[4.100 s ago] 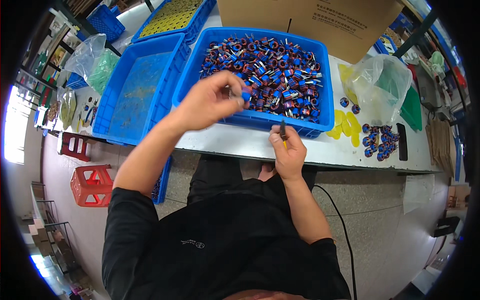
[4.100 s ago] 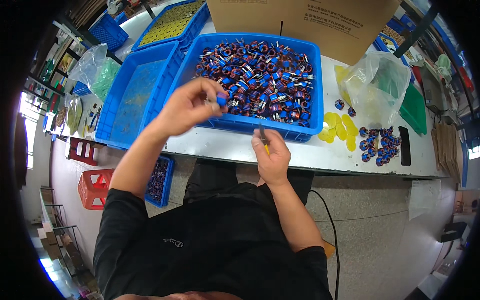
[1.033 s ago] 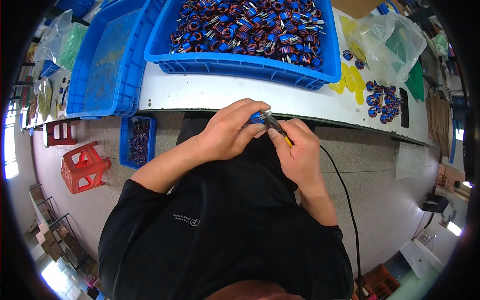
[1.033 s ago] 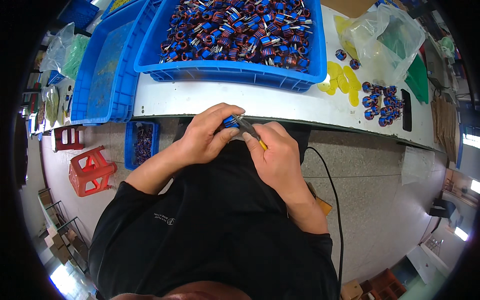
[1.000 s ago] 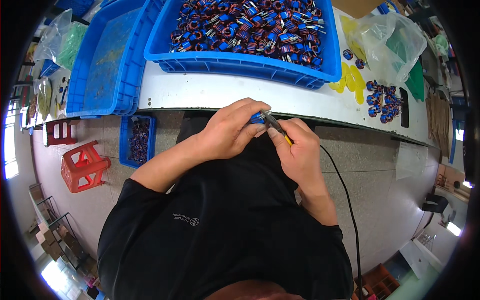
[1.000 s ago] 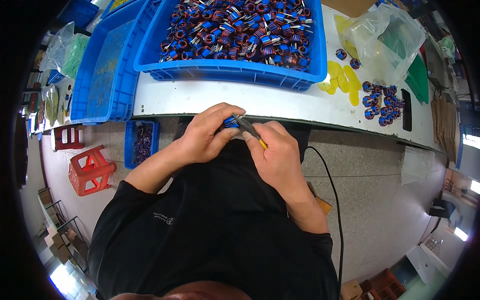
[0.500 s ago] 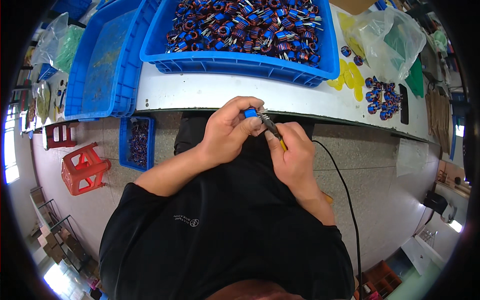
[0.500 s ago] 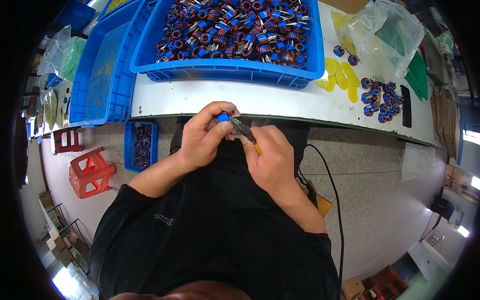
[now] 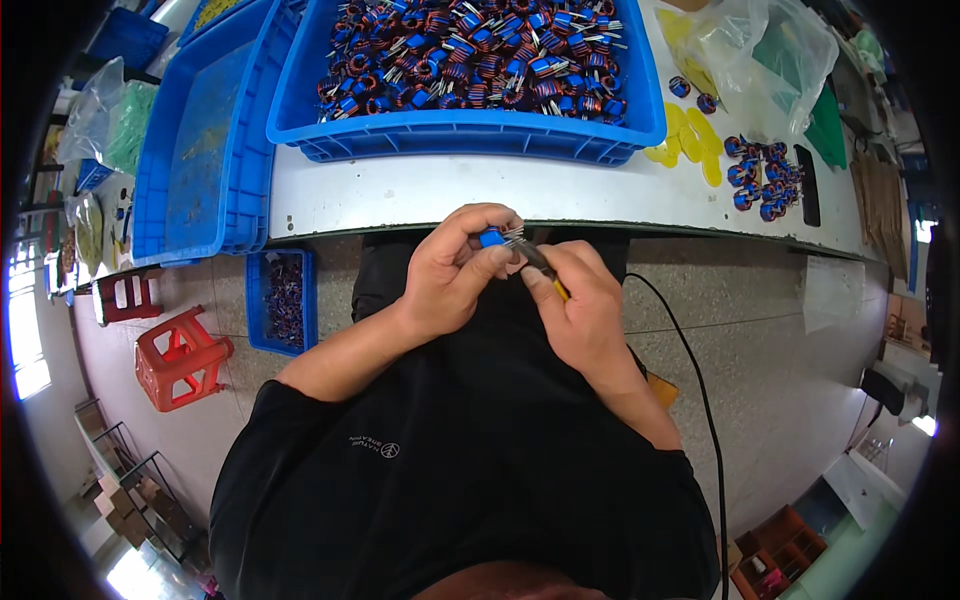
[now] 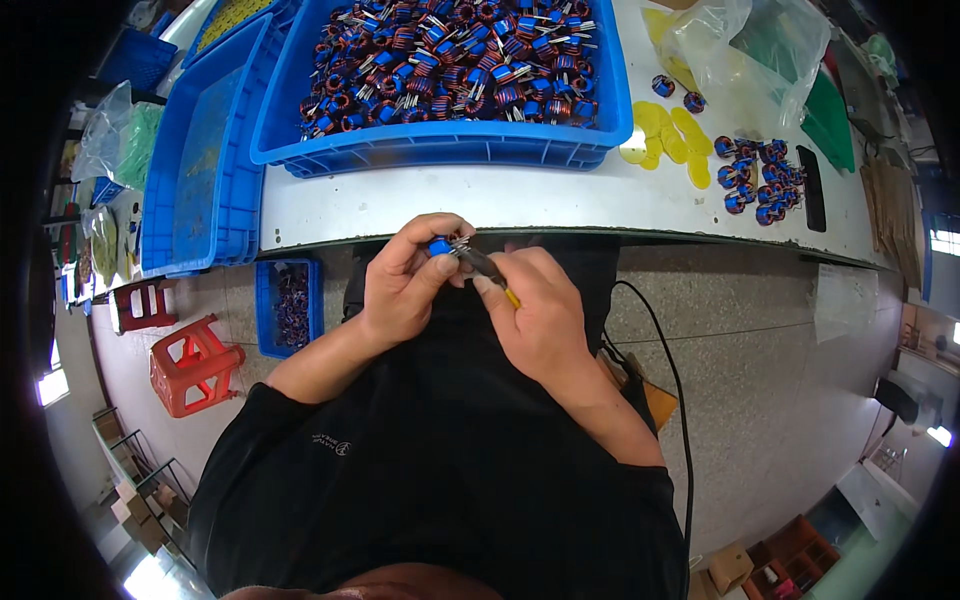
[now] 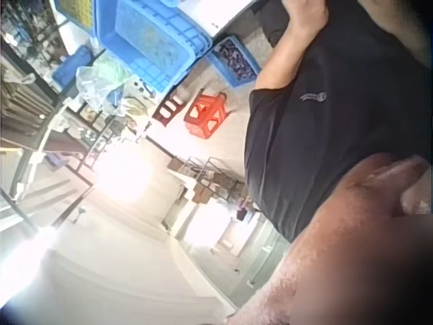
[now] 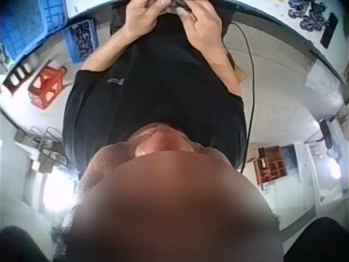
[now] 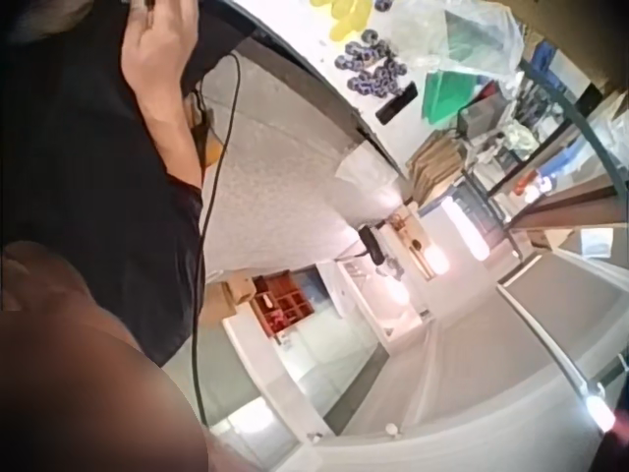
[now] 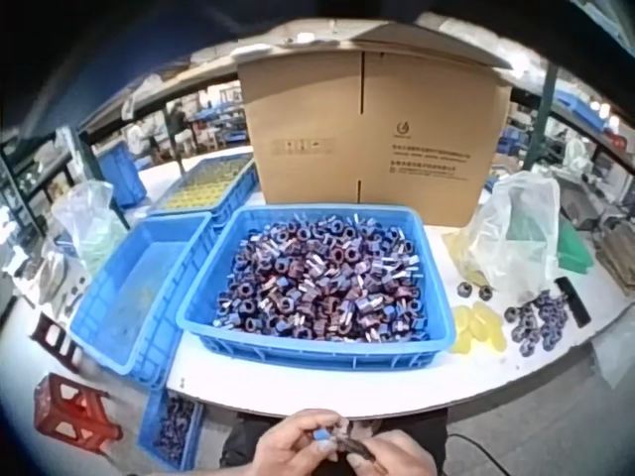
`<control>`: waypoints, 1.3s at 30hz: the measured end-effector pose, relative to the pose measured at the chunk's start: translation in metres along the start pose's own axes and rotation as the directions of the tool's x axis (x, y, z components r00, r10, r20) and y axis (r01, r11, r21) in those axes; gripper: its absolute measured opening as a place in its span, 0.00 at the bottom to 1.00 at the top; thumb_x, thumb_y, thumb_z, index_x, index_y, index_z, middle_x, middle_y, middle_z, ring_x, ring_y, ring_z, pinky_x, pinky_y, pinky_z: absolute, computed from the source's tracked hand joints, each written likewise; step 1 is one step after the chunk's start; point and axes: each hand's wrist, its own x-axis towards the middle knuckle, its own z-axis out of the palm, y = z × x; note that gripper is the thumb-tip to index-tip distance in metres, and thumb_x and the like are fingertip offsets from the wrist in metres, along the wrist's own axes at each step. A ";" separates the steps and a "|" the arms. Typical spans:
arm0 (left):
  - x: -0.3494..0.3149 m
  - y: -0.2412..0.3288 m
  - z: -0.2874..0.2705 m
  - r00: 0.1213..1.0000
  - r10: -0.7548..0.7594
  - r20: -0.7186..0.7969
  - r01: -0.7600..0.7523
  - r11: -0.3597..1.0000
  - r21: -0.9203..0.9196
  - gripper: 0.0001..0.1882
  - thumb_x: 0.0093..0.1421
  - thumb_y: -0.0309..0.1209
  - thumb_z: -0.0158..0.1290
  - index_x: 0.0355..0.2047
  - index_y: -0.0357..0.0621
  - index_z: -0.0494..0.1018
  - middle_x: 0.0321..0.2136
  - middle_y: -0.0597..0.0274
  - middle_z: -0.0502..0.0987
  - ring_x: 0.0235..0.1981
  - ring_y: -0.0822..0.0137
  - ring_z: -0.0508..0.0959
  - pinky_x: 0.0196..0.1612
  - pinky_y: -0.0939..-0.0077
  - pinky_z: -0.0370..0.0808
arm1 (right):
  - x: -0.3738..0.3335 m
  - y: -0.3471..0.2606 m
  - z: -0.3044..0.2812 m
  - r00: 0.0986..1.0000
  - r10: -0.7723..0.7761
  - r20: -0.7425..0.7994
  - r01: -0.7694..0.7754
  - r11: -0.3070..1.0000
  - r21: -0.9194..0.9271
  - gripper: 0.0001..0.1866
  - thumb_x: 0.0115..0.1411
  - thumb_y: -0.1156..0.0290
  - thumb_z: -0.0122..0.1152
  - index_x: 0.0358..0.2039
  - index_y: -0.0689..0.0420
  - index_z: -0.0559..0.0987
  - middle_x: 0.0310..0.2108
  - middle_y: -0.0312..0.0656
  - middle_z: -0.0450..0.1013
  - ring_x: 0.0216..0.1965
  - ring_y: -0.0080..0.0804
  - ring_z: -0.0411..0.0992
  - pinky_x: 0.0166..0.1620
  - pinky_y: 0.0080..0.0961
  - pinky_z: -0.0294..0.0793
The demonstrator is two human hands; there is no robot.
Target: The person is trimming the leads of small electronic components using diagonal pliers.
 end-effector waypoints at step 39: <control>-0.016 0.011 -0.004 0.993 -0.095 0.065 0.103 0.987 -0.121 0.21 0.64 0.15 0.54 0.57 0.31 0.70 0.51 0.47 0.76 0.38 0.65 0.79 0.42 0.78 0.78 | -0.004 0.018 0.008 0.995 -0.093 -0.030 0.094 0.993 0.069 0.10 0.59 0.74 0.68 0.41 0.60 0.81 0.33 0.42 0.74 0.32 0.39 0.72 0.38 0.30 0.72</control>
